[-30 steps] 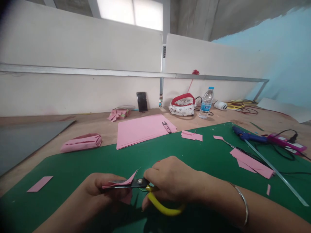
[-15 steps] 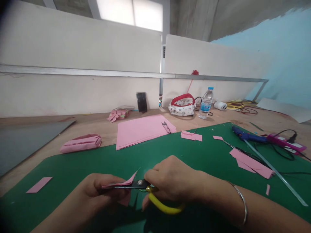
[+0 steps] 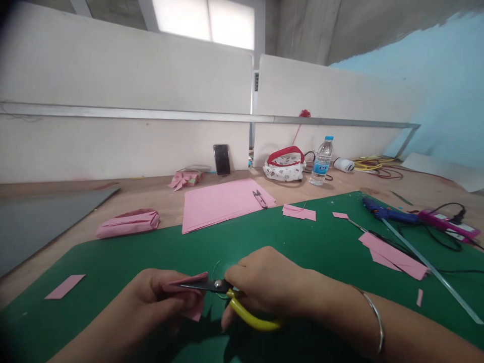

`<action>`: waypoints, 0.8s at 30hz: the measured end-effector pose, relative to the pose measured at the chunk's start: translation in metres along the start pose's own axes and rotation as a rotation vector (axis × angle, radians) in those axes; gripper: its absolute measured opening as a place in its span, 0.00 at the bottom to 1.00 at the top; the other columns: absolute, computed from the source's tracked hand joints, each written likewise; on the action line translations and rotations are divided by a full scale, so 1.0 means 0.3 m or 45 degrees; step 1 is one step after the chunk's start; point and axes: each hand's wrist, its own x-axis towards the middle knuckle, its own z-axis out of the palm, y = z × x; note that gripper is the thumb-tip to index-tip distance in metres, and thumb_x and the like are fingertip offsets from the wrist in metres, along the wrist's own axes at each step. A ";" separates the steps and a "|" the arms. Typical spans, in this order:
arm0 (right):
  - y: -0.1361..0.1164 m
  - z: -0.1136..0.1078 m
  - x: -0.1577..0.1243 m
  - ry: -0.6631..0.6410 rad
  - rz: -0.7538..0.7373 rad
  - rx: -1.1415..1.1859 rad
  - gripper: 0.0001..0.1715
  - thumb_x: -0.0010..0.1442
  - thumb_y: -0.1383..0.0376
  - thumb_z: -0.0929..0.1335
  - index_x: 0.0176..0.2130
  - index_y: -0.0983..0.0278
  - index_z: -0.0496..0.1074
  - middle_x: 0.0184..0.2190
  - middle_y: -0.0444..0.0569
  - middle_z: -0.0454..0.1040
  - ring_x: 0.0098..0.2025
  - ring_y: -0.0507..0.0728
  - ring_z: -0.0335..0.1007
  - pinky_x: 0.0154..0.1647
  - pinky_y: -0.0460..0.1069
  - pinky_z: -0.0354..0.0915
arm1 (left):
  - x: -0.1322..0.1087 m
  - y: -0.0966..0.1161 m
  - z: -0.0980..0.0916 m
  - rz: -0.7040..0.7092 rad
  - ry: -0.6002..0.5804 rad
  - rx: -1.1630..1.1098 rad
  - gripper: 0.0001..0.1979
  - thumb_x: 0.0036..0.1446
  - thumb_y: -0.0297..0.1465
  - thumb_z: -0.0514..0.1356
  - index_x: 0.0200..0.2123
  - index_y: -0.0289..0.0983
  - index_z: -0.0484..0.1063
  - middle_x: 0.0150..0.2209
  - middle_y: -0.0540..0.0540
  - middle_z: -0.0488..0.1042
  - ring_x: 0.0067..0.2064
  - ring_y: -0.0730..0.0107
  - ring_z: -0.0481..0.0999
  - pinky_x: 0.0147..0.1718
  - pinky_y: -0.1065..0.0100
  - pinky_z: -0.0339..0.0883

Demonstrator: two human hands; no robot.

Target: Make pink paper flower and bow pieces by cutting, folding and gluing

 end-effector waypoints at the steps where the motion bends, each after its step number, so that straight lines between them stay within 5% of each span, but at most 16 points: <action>1: -0.004 -0.003 0.001 -0.025 0.011 0.014 0.14 0.57 0.57 0.68 0.27 0.64 0.67 0.22 0.42 0.71 0.24 0.50 0.63 0.24 0.45 0.49 | 0.002 -0.004 0.004 -0.007 -0.011 -0.016 0.08 0.45 0.28 0.59 0.20 0.33 0.77 0.18 0.46 0.73 0.20 0.73 0.64 0.20 0.70 0.55; 8: -0.004 -0.001 0.001 0.006 -0.008 0.006 0.22 0.55 0.48 0.67 0.29 0.64 0.68 0.23 0.43 0.71 0.25 0.51 0.62 0.23 0.46 0.47 | 0.007 -0.023 0.025 -0.083 -0.044 0.077 0.10 0.44 0.31 0.58 0.15 0.35 0.69 0.11 0.54 0.59 0.15 0.77 0.54 0.17 0.70 0.44; 12: 0.000 0.006 -0.002 0.051 -0.030 -0.018 0.24 0.53 0.45 0.67 0.29 0.63 0.67 0.24 0.43 0.71 0.25 0.51 0.62 0.22 0.46 0.46 | 0.002 -0.016 0.031 -0.120 -0.057 0.091 0.10 0.42 0.30 0.57 0.13 0.38 0.63 0.11 0.55 0.57 0.16 0.77 0.53 0.17 0.70 0.43; 24: -0.003 0.019 0.003 0.042 -0.048 -0.064 0.24 0.53 0.46 0.68 0.26 0.64 0.66 0.21 0.42 0.69 0.23 0.51 0.59 0.21 0.46 0.44 | 0.009 -0.046 0.026 -0.100 -0.110 0.060 0.06 0.42 0.28 0.56 0.16 0.36 0.67 0.12 0.55 0.59 0.16 0.77 0.54 0.17 0.70 0.45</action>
